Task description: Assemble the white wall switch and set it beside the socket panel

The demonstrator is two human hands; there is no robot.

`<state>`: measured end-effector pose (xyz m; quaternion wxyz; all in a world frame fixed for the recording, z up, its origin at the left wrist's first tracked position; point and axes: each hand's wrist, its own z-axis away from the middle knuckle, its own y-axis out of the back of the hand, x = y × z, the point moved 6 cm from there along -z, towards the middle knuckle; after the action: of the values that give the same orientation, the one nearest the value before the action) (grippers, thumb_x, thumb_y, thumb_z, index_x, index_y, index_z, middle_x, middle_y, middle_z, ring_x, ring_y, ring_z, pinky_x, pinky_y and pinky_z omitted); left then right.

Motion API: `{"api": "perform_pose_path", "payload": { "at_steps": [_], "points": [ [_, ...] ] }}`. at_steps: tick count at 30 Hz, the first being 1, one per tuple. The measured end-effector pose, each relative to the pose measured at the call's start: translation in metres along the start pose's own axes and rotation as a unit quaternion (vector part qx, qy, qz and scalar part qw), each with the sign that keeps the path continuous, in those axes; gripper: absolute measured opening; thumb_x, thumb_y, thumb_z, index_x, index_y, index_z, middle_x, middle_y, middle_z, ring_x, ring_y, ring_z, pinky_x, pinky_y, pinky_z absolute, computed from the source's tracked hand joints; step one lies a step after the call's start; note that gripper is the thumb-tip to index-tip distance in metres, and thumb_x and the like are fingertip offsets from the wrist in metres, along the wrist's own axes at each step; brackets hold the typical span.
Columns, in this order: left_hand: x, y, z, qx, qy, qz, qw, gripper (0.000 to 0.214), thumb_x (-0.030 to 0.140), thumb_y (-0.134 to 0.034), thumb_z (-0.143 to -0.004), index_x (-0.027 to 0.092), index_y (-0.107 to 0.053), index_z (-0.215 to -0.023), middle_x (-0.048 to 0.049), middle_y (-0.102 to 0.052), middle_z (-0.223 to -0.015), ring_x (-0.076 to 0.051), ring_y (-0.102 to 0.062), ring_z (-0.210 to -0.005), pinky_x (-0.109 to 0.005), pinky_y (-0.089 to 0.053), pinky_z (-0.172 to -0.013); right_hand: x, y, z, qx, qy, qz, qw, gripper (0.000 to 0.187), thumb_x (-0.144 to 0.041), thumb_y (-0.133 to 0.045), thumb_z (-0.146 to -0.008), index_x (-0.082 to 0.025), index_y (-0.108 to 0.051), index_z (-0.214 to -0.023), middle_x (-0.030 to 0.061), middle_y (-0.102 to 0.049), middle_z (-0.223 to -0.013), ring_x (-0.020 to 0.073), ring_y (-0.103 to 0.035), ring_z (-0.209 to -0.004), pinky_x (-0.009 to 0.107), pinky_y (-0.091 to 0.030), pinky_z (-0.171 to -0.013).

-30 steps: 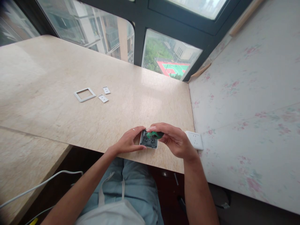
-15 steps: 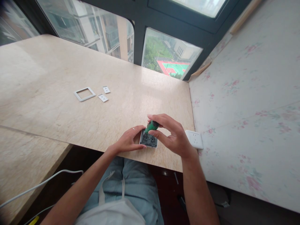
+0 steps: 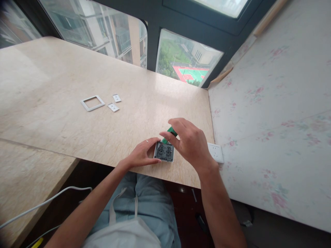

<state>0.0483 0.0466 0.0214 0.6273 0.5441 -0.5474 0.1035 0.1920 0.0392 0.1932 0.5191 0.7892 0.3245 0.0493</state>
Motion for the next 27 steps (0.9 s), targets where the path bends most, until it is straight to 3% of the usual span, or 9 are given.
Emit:
{"api": "perform_pose_path", "payload": {
  "at_steps": [4,8,11,14,16,18,22,25,27],
  "points": [
    [-0.001,-0.001,0.000,-0.001,0.002,-0.007,1.000,0.079,0.056,-0.079,-0.075,0.025,-0.046,-0.140,-0.0135,-0.057,-0.144,-0.035,-0.055,-0.132,-0.052,-0.044,-0.110,-0.002,-0.001,0.005,-0.056,-0.018,-0.099,0.993,0.041,-0.029,-0.040,-0.102,-0.025,-0.051,-0.141,0.0122,-0.064,-0.137,0.0281,-0.067,-0.117,0.047,-0.057,-0.094],
    [-0.001,0.000,0.000,0.000,0.001,-0.004,1.000,0.079,0.056,-0.080,-0.075,0.026,-0.046,-0.140,-0.0126,-0.057,-0.144,-0.034,-0.056,-0.131,-0.052,-0.045,-0.110,-0.002,0.000,0.008,-0.087,-0.026,-0.217,0.972,0.045,-0.025,-0.041,-0.102,-0.031,-0.049,-0.146,0.0078,-0.055,-0.150,0.0249,-0.066,-0.121,0.046,-0.058,-0.099],
    [0.000,0.000,0.000,0.000,0.000,-0.001,1.000,0.079,0.055,-0.080,-0.075,0.026,-0.045,-0.140,-0.0124,-0.057,-0.144,-0.034,-0.055,-0.132,-0.051,-0.045,-0.110,-0.003,0.003,0.006,-0.082,-0.018,-0.215,0.973,0.033,-0.028,-0.051,-0.102,-0.028,-0.060,-0.134,0.0075,-0.067,-0.136,0.0228,-0.072,-0.108,0.040,-0.061,-0.090],
    [0.000,0.000,0.000,-0.002,-0.001,0.000,1.000,0.078,0.053,-0.080,-0.075,0.025,-0.046,-0.140,-0.0129,-0.058,-0.143,-0.034,-0.056,-0.132,-0.051,-0.045,-0.110,-0.002,0.007,0.001,-0.036,-0.019,-0.111,0.993,0.021,-0.040,-0.062,-0.098,-0.022,-0.069,-0.105,0.0061,-0.076,-0.094,0.0195,-0.072,-0.078,0.030,-0.058,-0.067],
    [0.000,0.000,0.000,-0.001,0.001,0.002,1.000,0.078,0.053,-0.080,-0.075,0.025,-0.046,-0.139,-0.0133,-0.058,-0.143,-0.034,-0.056,-0.131,-0.051,-0.045,-0.110,-0.002,0.006,-0.002,-0.008,-0.024,-0.013,1.000,0.034,-0.052,-0.062,-0.095,-0.020,-0.066,-0.085,0.0039,-0.069,-0.072,0.0177,-0.065,-0.062,0.028,-0.050,-0.055],
    [0.000,0.000,0.000,0.001,0.002,0.003,1.000,0.078,0.053,-0.081,-0.075,0.024,-0.046,-0.139,-0.0136,-0.058,-0.143,-0.034,-0.056,-0.131,-0.052,-0.045,-0.110,0.000,0.003,-0.003,-0.005,-0.042,0.054,0.998,0.042,-0.059,-0.057,-0.096,-0.020,-0.062,-0.080,0.0032,-0.064,-0.064,0.0182,-0.061,-0.056,0.029,-0.044,-0.051],
    [0.002,0.000,0.000,-0.001,0.003,-0.002,1.000,0.077,0.053,-0.080,-0.075,0.024,-0.047,-0.138,-0.0136,-0.058,-0.143,-0.034,-0.056,-0.131,-0.051,-0.045,-0.110,0.003,-0.005,-0.001,-0.049,-0.078,-0.015,0.996,0.038,-0.050,-0.041,-0.104,-0.019,-0.060,-0.114,0.0104,-0.072,-0.096,0.0250,-0.070,-0.081,0.036,-0.054,-0.068],
    [0.002,0.001,0.000,0.001,0.007,-0.004,1.000,0.077,0.055,-0.080,-0.075,0.025,-0.047,-0.137,-0.0128,-0.058,-0.143,-0.034,-0.056,-0.131,-0.051,-0.045,-0.110,0.001,-0.008,0.003,-0.096,-0.074,-0.165,0.979,0.037,-0.035,-0.038,-0.104,-0.024,-0.051,-0.137,0.0113,-0.065,-0.132,0.0264,-0.066,-0.117,0.043,-0.055,-0.093],
    [0.001,0.000,0.000,0.001,0.006,-0.003,1.000,0.077,0.055,-0.080,-0.075,0.025,-0.047,-0.138,-0.0126,-0.058,-0.143,-0.034,-0.056,-0.132,-0.051,-0.045,-0.111,-0.001,-0.009,0.006,-0.122,-0.065,-0.252,0.958,0.041,-0.031,-0.041,-0.104,-0.029,-0.047,-0.144,0.0088,-0.058,-0.145,0.0247,-0.063,-0.125,0.043,-0.055,-0.099]
  ]
}}
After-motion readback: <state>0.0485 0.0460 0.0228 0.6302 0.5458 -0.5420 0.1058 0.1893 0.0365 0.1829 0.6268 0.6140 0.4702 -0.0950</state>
